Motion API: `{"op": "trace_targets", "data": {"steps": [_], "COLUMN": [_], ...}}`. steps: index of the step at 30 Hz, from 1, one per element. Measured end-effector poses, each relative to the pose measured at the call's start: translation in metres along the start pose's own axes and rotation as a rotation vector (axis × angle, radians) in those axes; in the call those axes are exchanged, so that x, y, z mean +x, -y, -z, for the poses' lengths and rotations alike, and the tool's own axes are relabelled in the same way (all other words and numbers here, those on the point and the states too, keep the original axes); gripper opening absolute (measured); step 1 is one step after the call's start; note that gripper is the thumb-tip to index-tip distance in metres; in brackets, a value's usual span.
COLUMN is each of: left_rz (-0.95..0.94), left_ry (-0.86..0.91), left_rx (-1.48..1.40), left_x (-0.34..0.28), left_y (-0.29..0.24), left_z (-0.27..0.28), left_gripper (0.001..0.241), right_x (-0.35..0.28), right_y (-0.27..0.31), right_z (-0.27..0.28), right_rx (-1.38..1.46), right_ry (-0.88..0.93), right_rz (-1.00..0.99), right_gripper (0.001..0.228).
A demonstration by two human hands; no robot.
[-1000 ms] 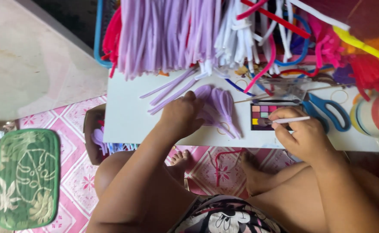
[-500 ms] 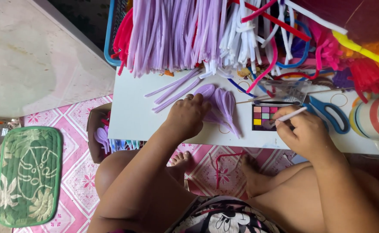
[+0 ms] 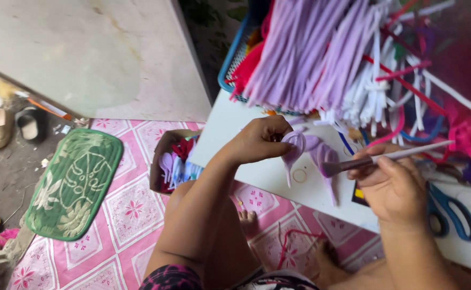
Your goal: The person sits on the floor and uses a thin stick to wrap and shape purple pipe cleaners into a decorative form. They repeatedly adjust the bundle and use the stick to tighten the wrapping around the center.
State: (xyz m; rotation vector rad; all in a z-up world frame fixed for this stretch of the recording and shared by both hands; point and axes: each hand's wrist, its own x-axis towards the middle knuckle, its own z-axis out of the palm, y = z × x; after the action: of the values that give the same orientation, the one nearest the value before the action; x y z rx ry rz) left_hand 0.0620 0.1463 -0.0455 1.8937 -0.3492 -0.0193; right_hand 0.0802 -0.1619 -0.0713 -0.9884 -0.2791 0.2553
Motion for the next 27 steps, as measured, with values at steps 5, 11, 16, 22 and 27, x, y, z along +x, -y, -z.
{"op": "trace_targets", "data": {"steps": [5,11,16,22,27], "left_rz": [-0.025,-0.059,-0.021,-0.031,-0.029], "left_ry": [-0.095,-0.224,-0.296,-0.384,-0.402], "left_rx": [-0.518,-0.64,-0.592,-0.494,-0.488], "left_x": [-0.017,-0.033,-0.04,-0.044,-0.047], "left_y": [0.002,-0.007,-0.017,-0.016,-0.016], "left_z": [0.01,0.028,0.034,0.042,0.044], "left_gripper": [0.012,0.015,0.017,0.009,0.014], "right_x": [0.035,0.041,0.035,0.043,0.049], "right_y": [-0.025,-0.021,0.003,0.01,0.013], "right_z": [-0.039,-0.104,-0.159,-0.179,-0.197], "right_rx": [0.296,-0.052,-0.619,-1.095,-1.135], "right_ry": [0.015,0.061,0.109,0.321,0.348], "right_rz": [-0.157,0.207,0.61,0.798,0.896], "right_gripper": [0.019,0.015,0.014,0.014,0.014]}}
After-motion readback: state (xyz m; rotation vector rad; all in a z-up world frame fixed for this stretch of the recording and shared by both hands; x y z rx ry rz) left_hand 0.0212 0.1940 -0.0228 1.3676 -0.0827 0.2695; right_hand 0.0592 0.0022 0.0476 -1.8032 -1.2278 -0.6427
